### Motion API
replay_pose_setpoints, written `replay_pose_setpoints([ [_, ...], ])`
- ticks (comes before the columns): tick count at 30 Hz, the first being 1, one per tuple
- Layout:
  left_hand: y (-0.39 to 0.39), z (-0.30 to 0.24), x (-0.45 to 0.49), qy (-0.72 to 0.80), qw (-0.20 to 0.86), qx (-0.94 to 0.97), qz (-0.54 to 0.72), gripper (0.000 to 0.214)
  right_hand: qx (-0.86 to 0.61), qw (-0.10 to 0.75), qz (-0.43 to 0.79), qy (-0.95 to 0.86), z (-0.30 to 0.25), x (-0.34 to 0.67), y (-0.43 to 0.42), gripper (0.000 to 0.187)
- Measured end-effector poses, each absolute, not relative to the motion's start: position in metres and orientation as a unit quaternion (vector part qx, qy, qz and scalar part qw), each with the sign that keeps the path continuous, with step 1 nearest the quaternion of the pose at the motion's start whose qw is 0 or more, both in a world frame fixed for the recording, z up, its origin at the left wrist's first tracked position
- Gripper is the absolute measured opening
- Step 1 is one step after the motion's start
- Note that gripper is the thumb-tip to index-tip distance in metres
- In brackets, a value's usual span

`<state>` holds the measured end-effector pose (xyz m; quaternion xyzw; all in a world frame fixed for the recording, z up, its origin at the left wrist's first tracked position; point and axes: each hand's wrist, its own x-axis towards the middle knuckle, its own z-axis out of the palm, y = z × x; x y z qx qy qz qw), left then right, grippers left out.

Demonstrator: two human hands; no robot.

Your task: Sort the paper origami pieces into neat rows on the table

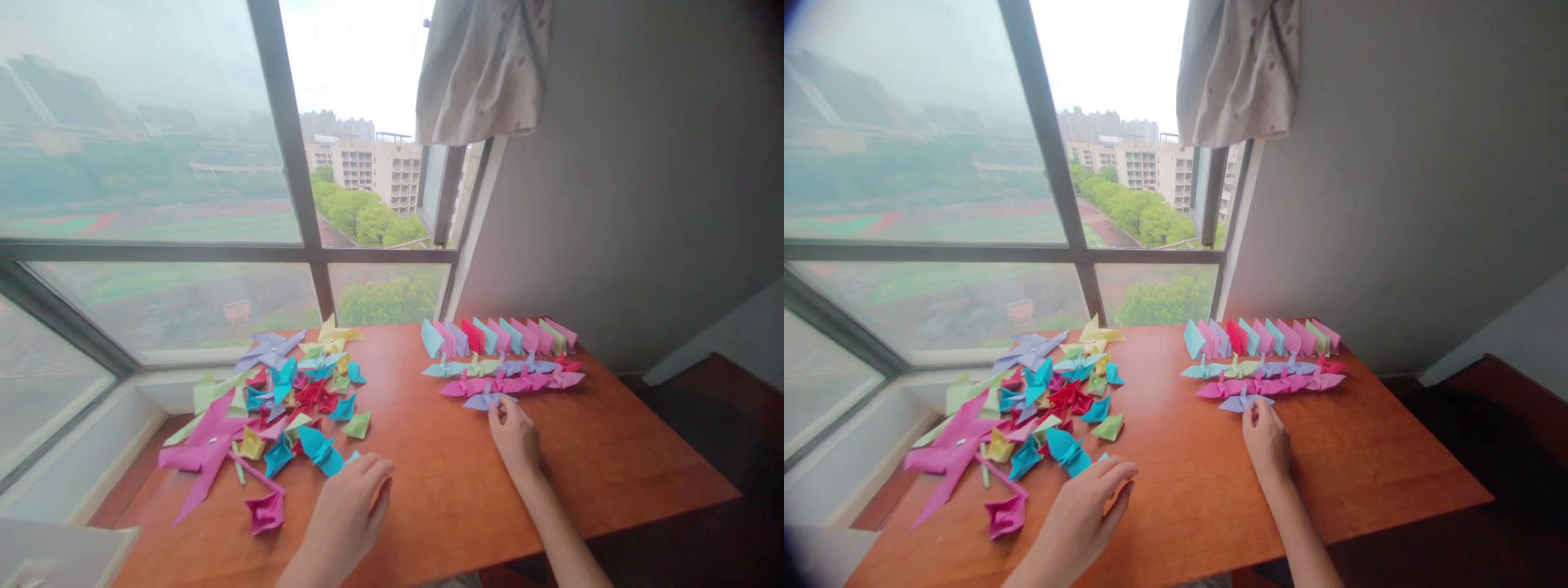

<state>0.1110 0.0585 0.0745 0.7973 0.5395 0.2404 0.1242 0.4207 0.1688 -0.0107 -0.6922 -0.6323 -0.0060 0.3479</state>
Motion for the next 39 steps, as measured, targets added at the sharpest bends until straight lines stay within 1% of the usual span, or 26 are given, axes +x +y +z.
replay_pose_setpoints([
  [6,0.046,0.087,0.062,0.601,0.095,0.751,0.258,0.022,-0.697,0.355,0.006,-0.623,-0.010,0.425,0.166,0.049],
  [9,0.053,0.090,0.023,0.664,0.041,0.693,0.276,0.024,-0.714,0.355,0.015,-0.604,-0.010,0.430,0.153,0.049],
  [12,0.074,0.095,-0.017,0.750,-0.012,0.611,0.251,0.030,-0.709,0.360,0.030,-0.605,-0.010,0.432,0.137,0.049],
  [17,0.127,0.103,-0.061,0.828,-0.001,0.526,0.195,0.042,-0.698,0.361,0.064,-0.615,-0.009,0.425,0.120,0.045],
  [20,0.157,0.104,-0.077,0.836,0.007,0.515,0.188,0.049,-0.698,0.365,0.083,-0.610,-0.009,0.421,0.115,0.043],
  [22,0.170,0.103,-0.085,0.827,0.020,0.530,0.184,0.043,-0.692,0.370,0.094,-0.613,-0.009,0.419,0.111,0.042],
  [24,0.177,0.103,-0.091,0.808,0.037,0.559,0.180,0.033,-0.683,0.375,0.106,-0.617,-0.010,0.419,0.108,0.041],
  [26,0.177,0.102,-0.091,0.789,0.046,0.584,0.183,0.028,-0.675,0.385,0.118,-0.618,-0.009,0.416,0.105,0.040],
  [32,0.167,0.097,-0.072,0.764,0.016,0.614,0.199,0.034,-0.626,0.412,0.168,-0.641,0.005,0.384,0.100,0.034],
  [36,0.177,0.094,-0.072,0.773,-0.018,0.605,0.191,0.046,-0.583,0.412,0.196,-0.672,0.017,0.354,0.099,0.030],
  [39,0.184,0.094,-0.081,0.768,-0.007,0.618,0.170,0.031,-0.568,0.413,0.206,-0.682,0.020,0.343,0.097,0.027],
])
